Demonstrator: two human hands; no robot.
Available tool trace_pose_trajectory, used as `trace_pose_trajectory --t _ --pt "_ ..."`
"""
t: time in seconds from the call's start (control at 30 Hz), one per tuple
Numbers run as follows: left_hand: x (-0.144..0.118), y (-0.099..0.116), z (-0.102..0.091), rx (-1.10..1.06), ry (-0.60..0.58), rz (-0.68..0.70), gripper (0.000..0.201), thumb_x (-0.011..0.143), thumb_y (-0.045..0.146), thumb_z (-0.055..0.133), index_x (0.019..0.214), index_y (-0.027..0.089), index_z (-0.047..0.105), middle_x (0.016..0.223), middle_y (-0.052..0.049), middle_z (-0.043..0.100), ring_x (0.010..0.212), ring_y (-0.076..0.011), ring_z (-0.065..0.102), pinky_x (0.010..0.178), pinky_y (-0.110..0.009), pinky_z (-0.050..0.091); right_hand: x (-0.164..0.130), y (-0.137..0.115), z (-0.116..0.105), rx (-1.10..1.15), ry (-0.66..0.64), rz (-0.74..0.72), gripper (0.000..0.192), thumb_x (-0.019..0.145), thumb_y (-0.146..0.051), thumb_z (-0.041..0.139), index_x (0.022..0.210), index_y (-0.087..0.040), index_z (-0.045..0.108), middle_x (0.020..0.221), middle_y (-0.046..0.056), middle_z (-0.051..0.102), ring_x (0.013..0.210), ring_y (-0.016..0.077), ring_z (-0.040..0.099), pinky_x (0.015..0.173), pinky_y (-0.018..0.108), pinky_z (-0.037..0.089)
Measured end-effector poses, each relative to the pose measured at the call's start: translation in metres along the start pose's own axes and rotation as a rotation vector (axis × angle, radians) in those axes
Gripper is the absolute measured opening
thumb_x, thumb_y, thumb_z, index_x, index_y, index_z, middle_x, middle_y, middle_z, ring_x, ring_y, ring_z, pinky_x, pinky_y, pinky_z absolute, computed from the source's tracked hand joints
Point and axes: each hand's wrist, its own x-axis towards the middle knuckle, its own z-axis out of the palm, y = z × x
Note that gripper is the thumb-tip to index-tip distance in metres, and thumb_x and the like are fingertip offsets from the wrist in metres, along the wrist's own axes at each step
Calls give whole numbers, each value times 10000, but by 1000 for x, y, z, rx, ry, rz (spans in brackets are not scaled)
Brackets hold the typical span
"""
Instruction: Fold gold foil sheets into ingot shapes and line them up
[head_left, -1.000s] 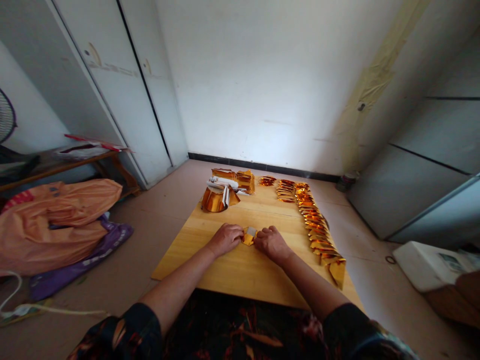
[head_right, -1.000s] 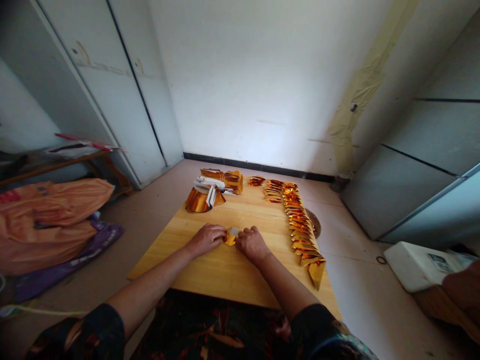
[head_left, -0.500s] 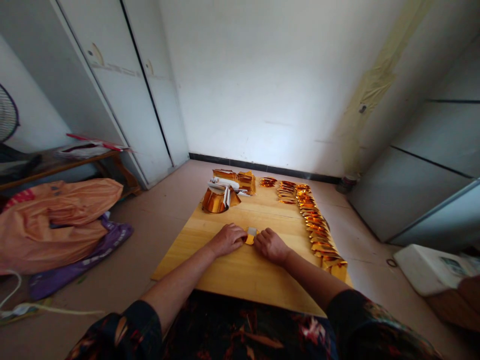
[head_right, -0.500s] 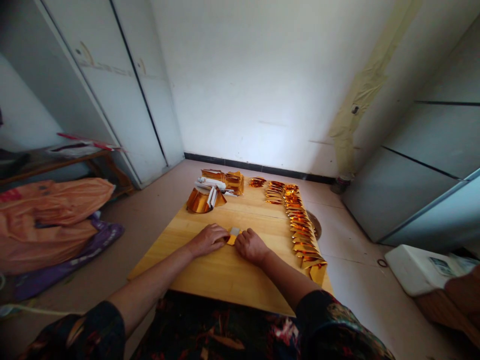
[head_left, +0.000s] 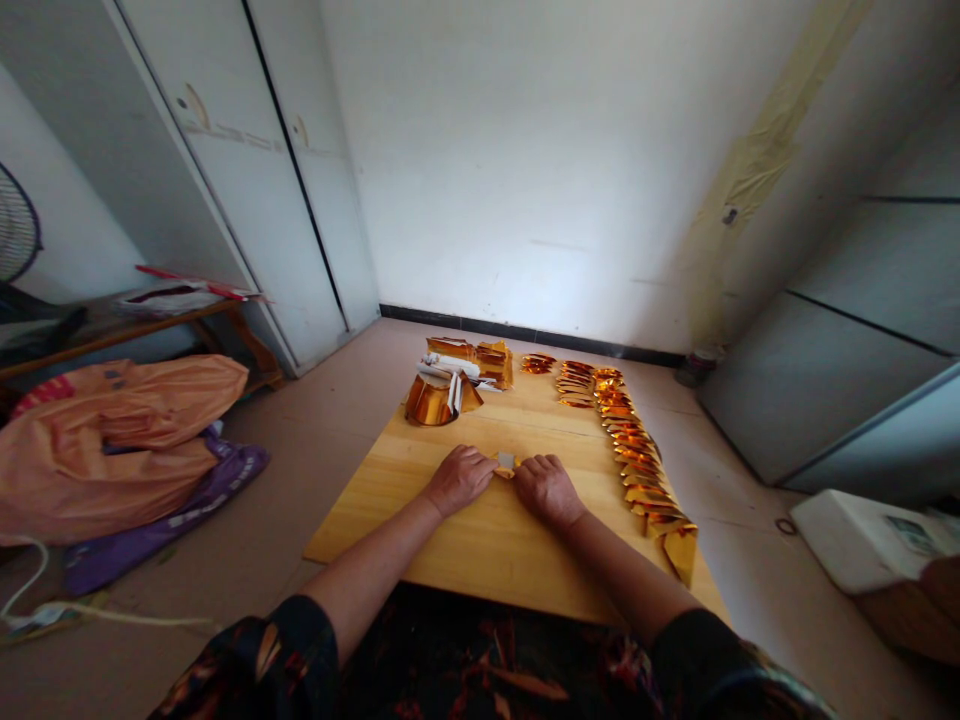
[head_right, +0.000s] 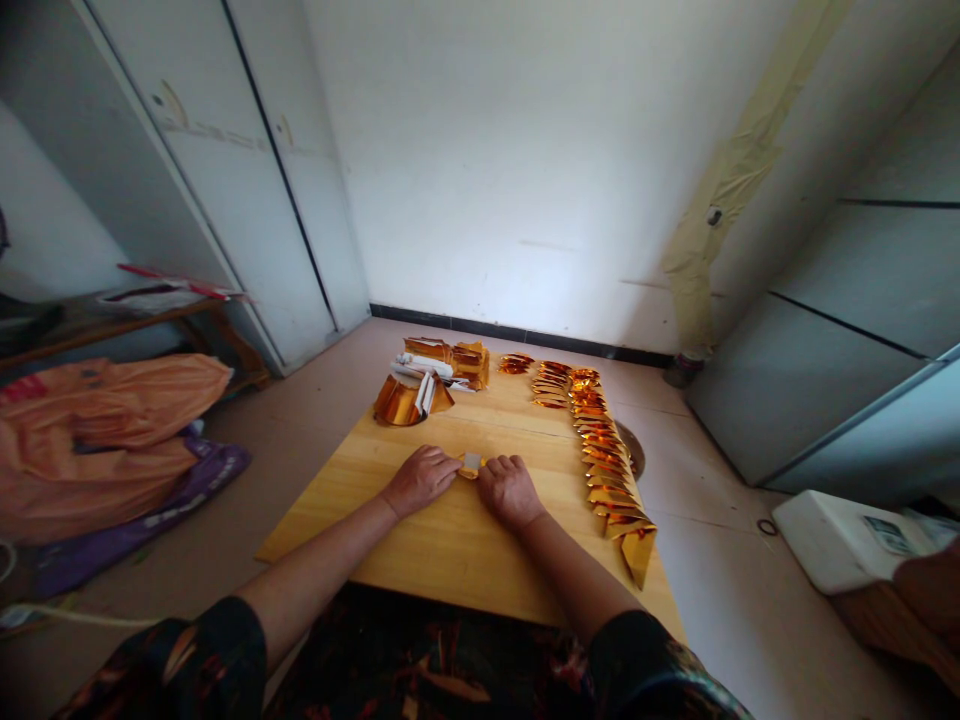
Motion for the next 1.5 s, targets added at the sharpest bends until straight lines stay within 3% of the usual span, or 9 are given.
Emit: trace_pose_trajectory --t 0.17,0.47,0.77,0.93,1.27,1.5 --pt "1 2 0 -29 -16 -59 257 825 98 486 1020 198 620 810 -40 670 797 -175 583 739 -305 426 0 -6 1 107 8 198 186 926 -242 462 855 -190 627 864 48 621 834 158 514 705 264 300" --pt "6 7 -6 -117 -51 -204 372 830 69 425 1161 206 528 940 -43 687 882 -177 609 829 -347 390 7 -8 -13 220 -109 340 197 929 -225 444 908 -197 638 910 47 636 897 154 540 748 243 338" --pt "12 4 1 -199 -70 -433 322 815 105 463 1091 240 559 865 6 675 862 -161 592 811 -312 367 19 1 -14 204 -299 429 253 957 -281 369 950 -211 613 973 44 645 908 151 584 702 243 350" --pt "19 6 5 -211 -82 -557 292 801 100 495 1051 237 559 869 11 675 885 -159 595 821 -307 363 26 -4 -9 143 -300 538 241 969 -270 334 1007 -201 561 962 70 659 879 159 612 704 257 359" --pt "23 19 -1 -224 -39 -718 195 797 106 502 935 234 556 842 30 681 824 -132 613 754 -269 355 26 -10 -4 84 -244 553 173 943 -307 428 978 -172 531 940 87 654 895 187 613 699 269 365" --pt "30 25 -5 -154 -105 -789 109 851 186 474 855 231 573 865 8 683 864 -158 605 762 -297 335 27 -9 2 34 -246 531 169 934 -318 458 971 -172 533 923 91 649 877 186 617 698 273 381"
